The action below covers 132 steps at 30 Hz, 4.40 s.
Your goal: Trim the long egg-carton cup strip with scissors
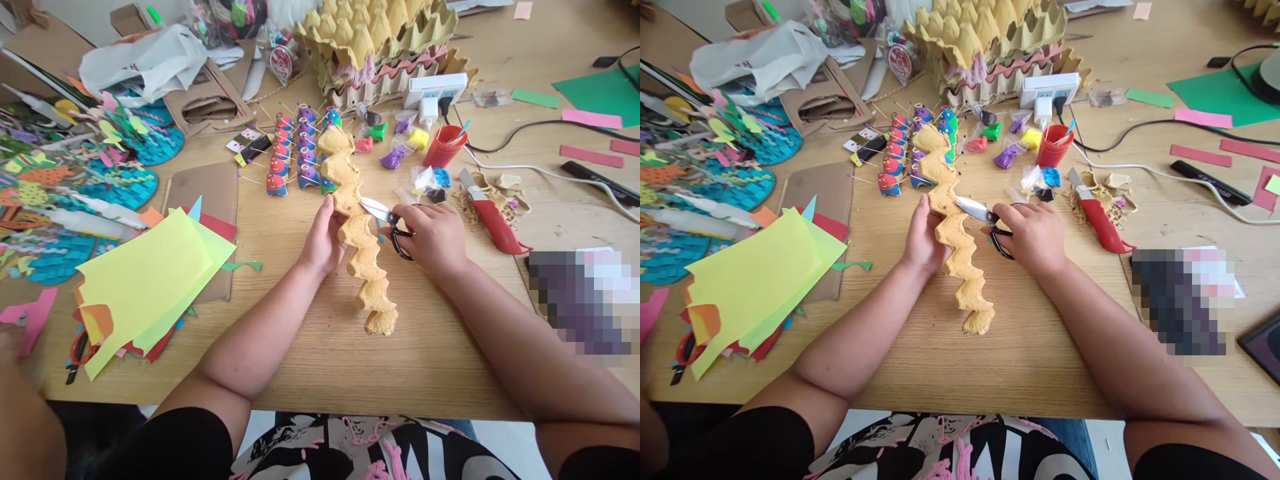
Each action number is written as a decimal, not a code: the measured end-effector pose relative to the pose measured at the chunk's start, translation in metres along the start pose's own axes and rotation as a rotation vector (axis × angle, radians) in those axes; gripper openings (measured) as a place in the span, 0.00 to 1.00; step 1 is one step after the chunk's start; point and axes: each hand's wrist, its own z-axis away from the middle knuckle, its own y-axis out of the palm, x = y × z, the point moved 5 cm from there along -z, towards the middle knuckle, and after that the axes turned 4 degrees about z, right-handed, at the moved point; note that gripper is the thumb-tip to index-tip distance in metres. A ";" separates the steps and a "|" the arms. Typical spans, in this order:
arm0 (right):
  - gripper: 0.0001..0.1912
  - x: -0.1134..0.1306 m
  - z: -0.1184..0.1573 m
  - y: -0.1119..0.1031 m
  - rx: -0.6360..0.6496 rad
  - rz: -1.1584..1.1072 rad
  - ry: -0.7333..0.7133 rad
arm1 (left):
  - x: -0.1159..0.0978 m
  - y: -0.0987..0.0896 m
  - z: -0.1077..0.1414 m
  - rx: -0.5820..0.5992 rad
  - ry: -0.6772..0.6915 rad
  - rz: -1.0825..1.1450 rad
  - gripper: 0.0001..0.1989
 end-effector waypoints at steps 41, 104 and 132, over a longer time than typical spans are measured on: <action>0.24 -0.001 0.001 0.005 -0.023 -0.053 0.003 | -0.006 0.005 0.001 0.027 0.071 0.010 0.21; 0.24 -0.004 0.002 0.008 0.021 -0.161 0.110 | 0.000 0.002 0.002 -0.015 0.091 0.014 0.20; 0.23 0.007 0.004 -0.002 -0.107 0.149 -0.074 | 0.004 0.005 0.005 0.095 0.000 0.015 0.24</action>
